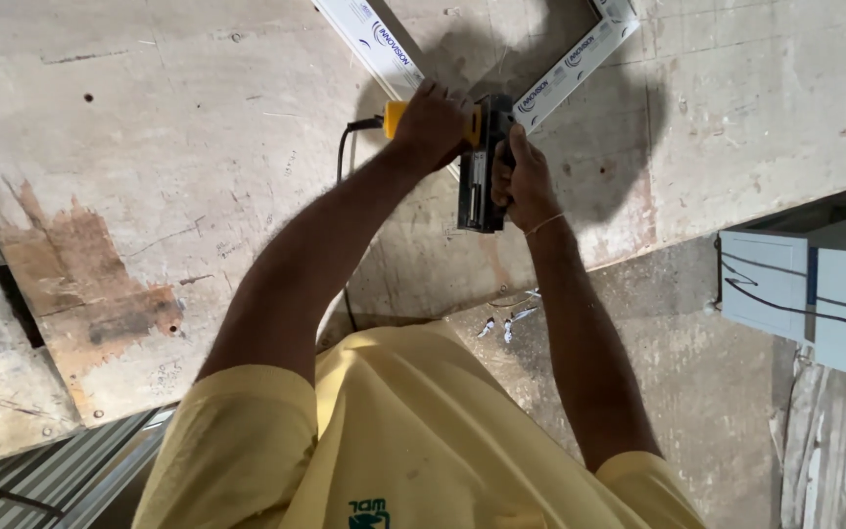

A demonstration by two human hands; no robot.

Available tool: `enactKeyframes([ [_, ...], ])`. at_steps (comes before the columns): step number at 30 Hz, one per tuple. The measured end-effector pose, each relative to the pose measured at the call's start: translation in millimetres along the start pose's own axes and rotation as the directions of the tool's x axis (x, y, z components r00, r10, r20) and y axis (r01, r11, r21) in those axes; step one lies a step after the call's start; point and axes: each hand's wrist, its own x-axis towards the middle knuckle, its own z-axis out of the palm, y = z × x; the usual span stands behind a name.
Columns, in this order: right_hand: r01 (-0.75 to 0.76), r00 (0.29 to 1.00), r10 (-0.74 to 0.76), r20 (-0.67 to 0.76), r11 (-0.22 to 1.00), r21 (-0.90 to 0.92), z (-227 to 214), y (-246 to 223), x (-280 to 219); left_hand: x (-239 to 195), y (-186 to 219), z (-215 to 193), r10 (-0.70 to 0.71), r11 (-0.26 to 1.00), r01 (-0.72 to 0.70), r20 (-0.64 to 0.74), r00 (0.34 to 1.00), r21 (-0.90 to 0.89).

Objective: Using a pneumatic staple gun to join sections of white window frame material at the corners.

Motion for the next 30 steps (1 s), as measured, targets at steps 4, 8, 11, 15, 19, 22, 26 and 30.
enactKeyframes([
  [4,-0.009,1.0,0.009,-0.004,1.0,-0.004,6,-1,-2,-13,6,3,0.029,1.0,-0.029,-0.013,0.999,-0.01],
  [8,-0.018,1.0,0.018,-0.011,1.0,-0.007,3,-1,2,-64,39,-1,0.044,0.985,-0.031,0.072,0.996,-0.171],
  [11,-0.013,1.0,0.013,-0.007,1.0,0.009,2,1,2,-80,48,4,0.066,0.983,-0.058,0.038,0.997,-0.173],
  [15,-0.016,1.0,0.015,0.002,1.0,0.005,1,1,1,-44,28,-12,-0.012,0.984,0.019,0.039,0.999,-0.175],
  [19,-0.018,1.0,0.018,-0.02,1.0,0.005,2,2,2,5,-3,20,-0.042,0.998,0.042,0.014,0.999,0.044],
  [22,-0.021,0.999,0.021,-0.026,0.999,0.031,1,5,6,0,-5,23,0.01,1.0,-0.012,-0.15,0.989,-0.011],
  [26,0.008,1.0,-0.007,-0.019,1.0,0.023,-5,8,6,-51,29,21,0.057,0.991,-0.067,-0.087,0.995,-0.115],
  [30,0.013,1.0,-0.013,-0.005,1.0,0.019,0,9,7,-84,46,14,0.071,0.985,-0.071,-0.003,0.997,-0.155],
])
